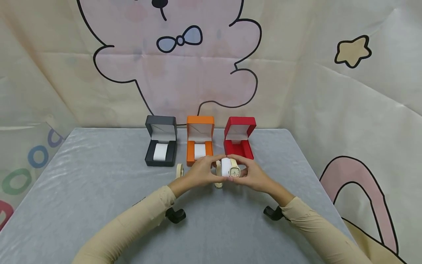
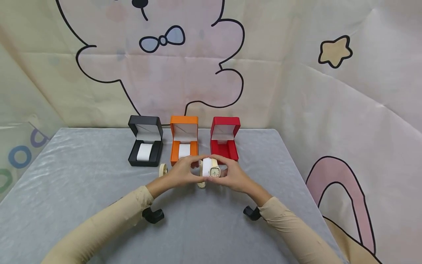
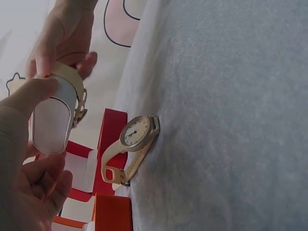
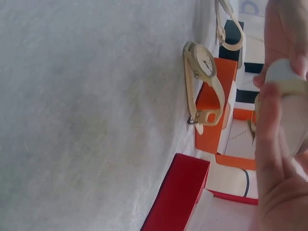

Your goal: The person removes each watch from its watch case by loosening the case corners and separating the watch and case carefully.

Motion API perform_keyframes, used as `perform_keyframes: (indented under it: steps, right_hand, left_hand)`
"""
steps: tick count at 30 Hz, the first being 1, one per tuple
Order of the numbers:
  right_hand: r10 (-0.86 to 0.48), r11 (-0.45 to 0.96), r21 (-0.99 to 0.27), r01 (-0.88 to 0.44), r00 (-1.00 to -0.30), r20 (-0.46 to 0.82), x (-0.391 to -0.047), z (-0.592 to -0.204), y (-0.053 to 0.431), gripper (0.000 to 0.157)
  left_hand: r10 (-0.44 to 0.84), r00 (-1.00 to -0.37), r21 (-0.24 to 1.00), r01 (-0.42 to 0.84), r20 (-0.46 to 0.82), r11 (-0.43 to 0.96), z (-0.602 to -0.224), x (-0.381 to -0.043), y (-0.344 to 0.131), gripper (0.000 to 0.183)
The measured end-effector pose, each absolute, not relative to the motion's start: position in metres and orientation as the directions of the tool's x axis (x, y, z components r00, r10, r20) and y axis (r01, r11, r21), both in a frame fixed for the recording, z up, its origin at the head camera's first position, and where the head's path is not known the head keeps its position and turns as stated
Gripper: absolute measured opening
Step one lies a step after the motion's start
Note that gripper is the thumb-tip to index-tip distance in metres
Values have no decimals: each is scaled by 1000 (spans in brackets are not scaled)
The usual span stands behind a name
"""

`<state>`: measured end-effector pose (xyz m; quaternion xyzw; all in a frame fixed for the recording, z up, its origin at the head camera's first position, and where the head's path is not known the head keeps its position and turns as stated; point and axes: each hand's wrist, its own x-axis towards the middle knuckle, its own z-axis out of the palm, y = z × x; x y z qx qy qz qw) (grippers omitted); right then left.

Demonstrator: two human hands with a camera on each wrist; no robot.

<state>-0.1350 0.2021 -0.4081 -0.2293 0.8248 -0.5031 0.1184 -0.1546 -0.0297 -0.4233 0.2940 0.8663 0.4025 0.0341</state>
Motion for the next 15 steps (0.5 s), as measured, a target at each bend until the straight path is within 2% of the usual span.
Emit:
perform_keyframes:
  steps: [6,15]
  right_hand:
    - [-547,287,-927,-239,-836,46,-138,-408,208,75]
    - [-522,226,-946,-234,-849,85,-141,-410,205,75]
  left_hand:
    - [537,-825,744,468,176,477,-419,-156,-30,73]
    - [497,-849,806,417,180,420,-416,-158,-29,71]
